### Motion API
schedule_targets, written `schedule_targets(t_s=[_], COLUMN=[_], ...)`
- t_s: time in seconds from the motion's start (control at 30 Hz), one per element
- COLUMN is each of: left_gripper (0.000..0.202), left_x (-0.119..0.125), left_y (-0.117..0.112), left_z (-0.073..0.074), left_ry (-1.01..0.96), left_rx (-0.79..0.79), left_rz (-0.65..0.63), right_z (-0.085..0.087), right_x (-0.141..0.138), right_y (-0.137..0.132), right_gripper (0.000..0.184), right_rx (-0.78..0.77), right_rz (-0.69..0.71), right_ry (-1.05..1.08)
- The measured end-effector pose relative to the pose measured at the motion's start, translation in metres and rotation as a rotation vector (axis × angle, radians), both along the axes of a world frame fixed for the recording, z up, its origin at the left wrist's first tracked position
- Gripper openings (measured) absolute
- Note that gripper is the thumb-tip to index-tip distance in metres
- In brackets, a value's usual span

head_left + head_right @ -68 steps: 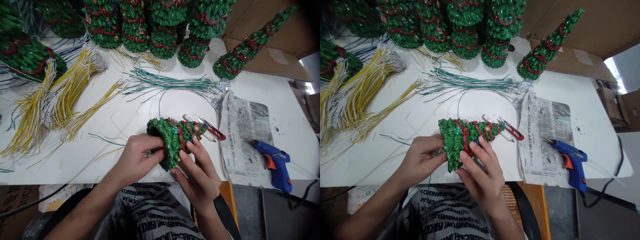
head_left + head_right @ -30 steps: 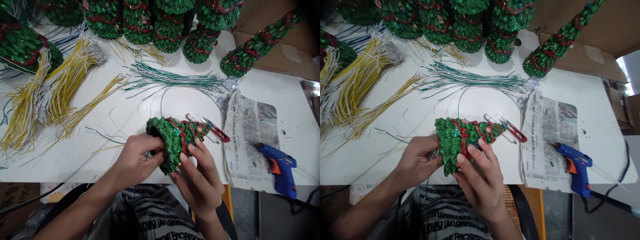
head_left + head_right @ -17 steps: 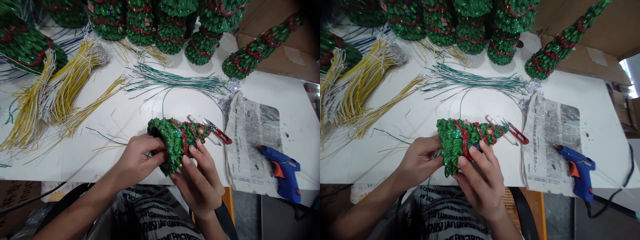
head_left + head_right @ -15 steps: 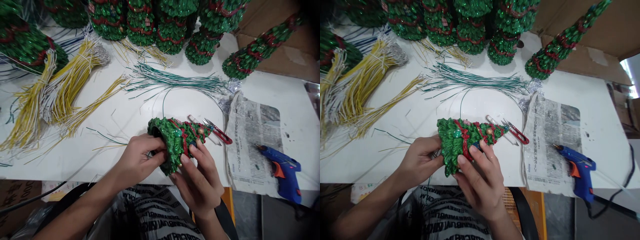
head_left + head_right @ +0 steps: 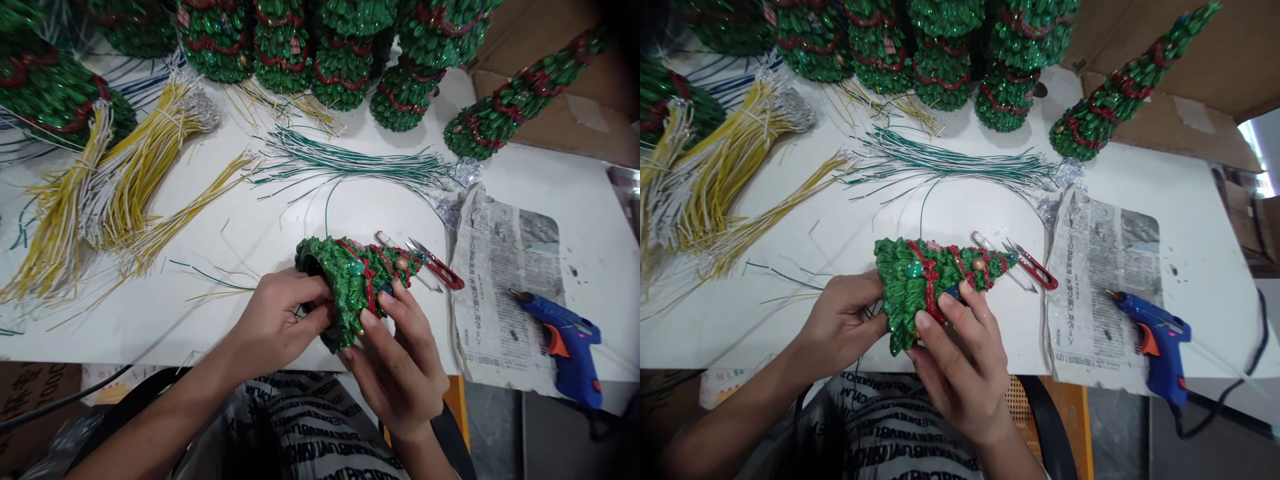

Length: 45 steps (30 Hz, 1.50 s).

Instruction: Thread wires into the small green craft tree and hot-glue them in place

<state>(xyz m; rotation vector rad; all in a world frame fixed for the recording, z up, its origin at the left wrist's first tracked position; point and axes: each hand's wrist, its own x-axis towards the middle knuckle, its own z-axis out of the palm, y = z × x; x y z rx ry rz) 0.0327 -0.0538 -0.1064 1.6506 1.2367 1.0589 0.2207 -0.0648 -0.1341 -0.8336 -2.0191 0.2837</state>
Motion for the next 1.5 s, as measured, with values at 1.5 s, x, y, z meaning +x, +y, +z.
schedule_targets(t_s=[1.5], left_gripper=[0.016], left_x=[-0.026], left_y=[-0.004], left_z=[-0.003], left_ry=[-0.106], left_rx=[-0.294], left_rz=[-0.004], right_z=[0.032], right_x=[0.042], right_y=[0.063], right_gripper=[0.010], right_rx=[-0.130], right_rz=[-0.572], right_ry=[-0.385])
